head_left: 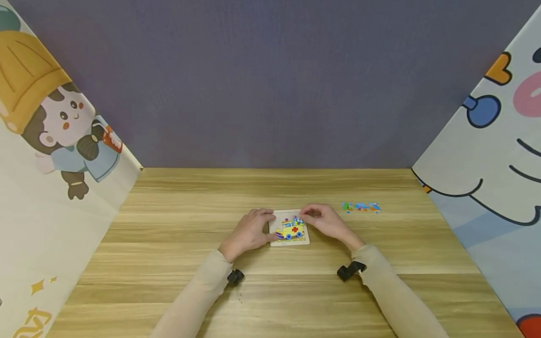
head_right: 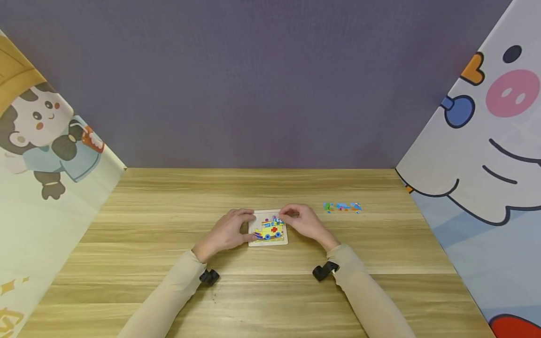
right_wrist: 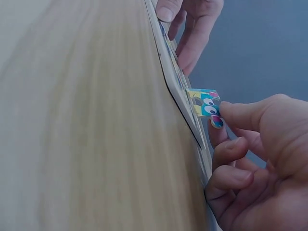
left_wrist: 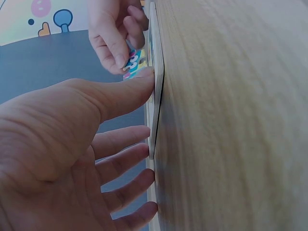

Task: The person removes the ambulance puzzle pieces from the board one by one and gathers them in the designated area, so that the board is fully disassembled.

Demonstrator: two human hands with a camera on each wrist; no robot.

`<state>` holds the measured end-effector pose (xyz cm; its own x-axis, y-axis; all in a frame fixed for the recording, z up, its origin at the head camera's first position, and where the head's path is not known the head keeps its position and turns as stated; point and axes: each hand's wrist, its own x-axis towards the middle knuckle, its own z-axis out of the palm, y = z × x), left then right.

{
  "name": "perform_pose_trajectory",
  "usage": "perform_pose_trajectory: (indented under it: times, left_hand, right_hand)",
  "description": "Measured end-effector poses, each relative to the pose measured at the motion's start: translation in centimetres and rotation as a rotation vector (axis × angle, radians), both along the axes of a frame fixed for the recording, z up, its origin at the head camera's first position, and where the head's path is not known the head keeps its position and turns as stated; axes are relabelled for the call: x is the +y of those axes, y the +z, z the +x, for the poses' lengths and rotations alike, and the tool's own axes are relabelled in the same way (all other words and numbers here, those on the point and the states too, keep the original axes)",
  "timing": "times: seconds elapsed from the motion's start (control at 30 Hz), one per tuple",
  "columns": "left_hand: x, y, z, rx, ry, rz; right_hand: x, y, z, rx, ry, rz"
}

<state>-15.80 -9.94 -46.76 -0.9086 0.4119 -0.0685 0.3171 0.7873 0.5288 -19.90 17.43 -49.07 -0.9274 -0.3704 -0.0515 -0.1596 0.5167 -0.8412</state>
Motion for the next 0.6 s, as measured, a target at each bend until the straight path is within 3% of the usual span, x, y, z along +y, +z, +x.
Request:
perform_pose_trajectory:
  times: [0.6]
  left_hand:
    - [0.0,-0.1,-0.2,-0.003,-0.002,-0.008]
  right_hand:
    - [3.3,-0.2,-0.3,-0.003,-0.077,0.046]
